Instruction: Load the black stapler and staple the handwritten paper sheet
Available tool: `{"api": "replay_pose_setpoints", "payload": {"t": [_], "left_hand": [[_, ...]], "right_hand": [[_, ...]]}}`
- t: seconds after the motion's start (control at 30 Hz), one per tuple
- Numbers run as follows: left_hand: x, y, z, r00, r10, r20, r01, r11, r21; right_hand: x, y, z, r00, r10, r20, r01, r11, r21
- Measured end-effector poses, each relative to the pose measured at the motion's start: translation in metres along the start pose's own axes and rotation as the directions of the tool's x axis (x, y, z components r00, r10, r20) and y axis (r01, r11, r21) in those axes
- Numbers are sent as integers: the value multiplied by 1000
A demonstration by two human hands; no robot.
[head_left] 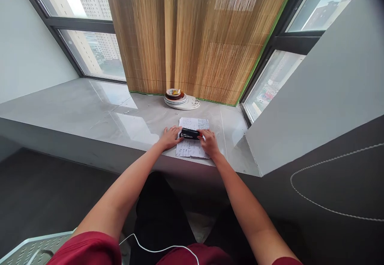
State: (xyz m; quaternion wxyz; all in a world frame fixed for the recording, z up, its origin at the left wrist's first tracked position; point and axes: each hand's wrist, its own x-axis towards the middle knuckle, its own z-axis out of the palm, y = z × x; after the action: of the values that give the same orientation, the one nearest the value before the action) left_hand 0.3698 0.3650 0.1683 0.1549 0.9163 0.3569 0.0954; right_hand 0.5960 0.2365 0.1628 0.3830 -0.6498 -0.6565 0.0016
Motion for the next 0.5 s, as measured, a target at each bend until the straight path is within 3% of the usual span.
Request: {"api": "replay_pose_setpoints", "payload": {"t": [0.13, 0.3, 0.5], "left_hand": [[-1, -2, -1, 1000, 12, 17, -12, 1000, -20], [-5, -4, -5, 997, 69, 41, -67, 997, -40], [-5, -7, -4, 998, 68, -9, -69, 997, -22]], "right_hand": [[1, 4, -1, 998, -2, -67, 7, 996, 85], [4, 17, -2, 981, 95, -168, -68, 985, 159], [7, 21, -3, 979, 180, -96, -154, 961, 230]]}}
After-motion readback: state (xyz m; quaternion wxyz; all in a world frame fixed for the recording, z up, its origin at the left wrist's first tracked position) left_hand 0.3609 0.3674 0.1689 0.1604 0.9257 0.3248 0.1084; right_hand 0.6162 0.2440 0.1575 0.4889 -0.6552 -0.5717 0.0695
